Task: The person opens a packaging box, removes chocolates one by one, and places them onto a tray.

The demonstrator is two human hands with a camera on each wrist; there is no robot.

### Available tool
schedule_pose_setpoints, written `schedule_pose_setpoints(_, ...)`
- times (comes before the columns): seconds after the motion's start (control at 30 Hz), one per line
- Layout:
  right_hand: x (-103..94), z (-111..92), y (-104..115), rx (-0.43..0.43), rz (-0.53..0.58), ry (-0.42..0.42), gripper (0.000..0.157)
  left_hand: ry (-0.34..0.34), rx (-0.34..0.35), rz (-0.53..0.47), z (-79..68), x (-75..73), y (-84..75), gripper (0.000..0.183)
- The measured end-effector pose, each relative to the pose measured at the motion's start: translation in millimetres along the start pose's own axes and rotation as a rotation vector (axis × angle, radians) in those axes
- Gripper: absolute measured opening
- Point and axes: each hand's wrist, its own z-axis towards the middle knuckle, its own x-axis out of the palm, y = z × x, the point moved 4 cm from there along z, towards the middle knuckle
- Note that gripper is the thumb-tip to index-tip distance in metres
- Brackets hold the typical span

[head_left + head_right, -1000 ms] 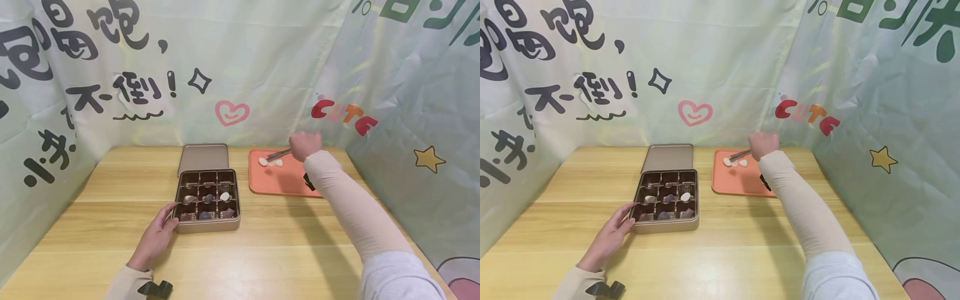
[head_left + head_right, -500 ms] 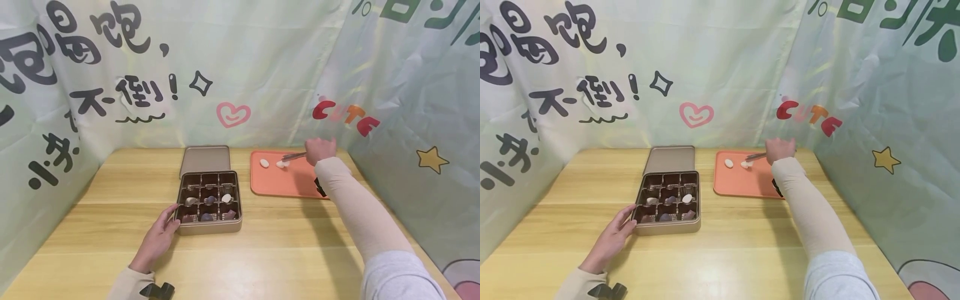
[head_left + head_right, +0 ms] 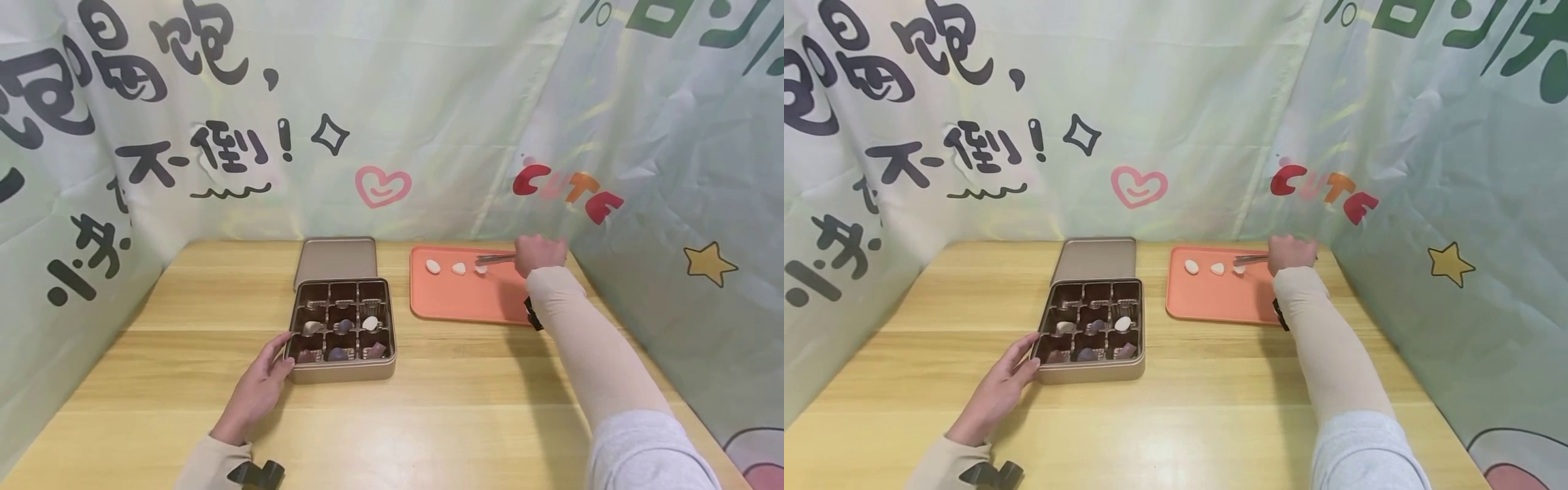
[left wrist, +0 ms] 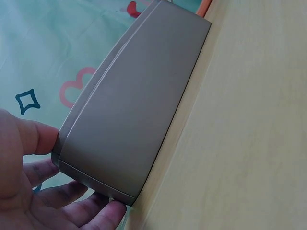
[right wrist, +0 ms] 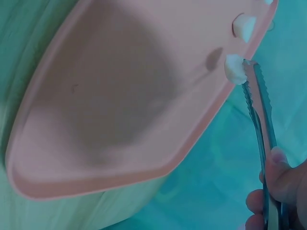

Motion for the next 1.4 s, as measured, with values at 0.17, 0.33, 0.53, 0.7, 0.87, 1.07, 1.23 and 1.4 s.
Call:
schedule_pose_setpoints(0.17,2.8,0,-3,0.010,0.000,-0.019,0.015,-0.001,-0.002,-0.006,0.6,0.0,0.7,0.048)
schedule_pose_setpoints(0.33,4.1,-1,-4,0.023,-0.018,-0.026,0.013,0.005,-0.001,-0.029,0.3,0.6,0.2,0.048)
schedule_pose_setpoints(0.53,3.1,-1,-5,0.049,0.008,-0.063,0.013,0.008,-0.007,-0.033,-1.0,0.3,-0.3,0.048)
schedule_pose_setpoints(0.7,0.2,-1,-2,0.050,0.020,-0.097,0.013,-0.003,0.001,-0.019,-0.3,0.4,-0.1,0.049)
schedule_pose_setpoints(0.87,-1.9,-1,9,0.016,0.026,-0.126,0.013,-0.010,-0.005,-0.021,0.7,0.7,0.5,0.048)
schedule_pose_setpoints(1.07,-6.4,0,29,-0.039,0.054,-0.121,0.010,-0.012,-0.004,-0.030,2.1,1.0,0.0,0.048)
schedule_pose_setpoints(1.23,-10.1,-2,50,-0.104,0.040,-0.120,0.008,-0.008,0.006,-0.025,2.7,1.3,-0.2,0.047)
schedule_pose_setpoints(1.4,-15.1,-5,74,-0.189,0.024,-0.196,0.006,-0.002,-0.004,-0.031,2.7,1.3,0.6,0.047)
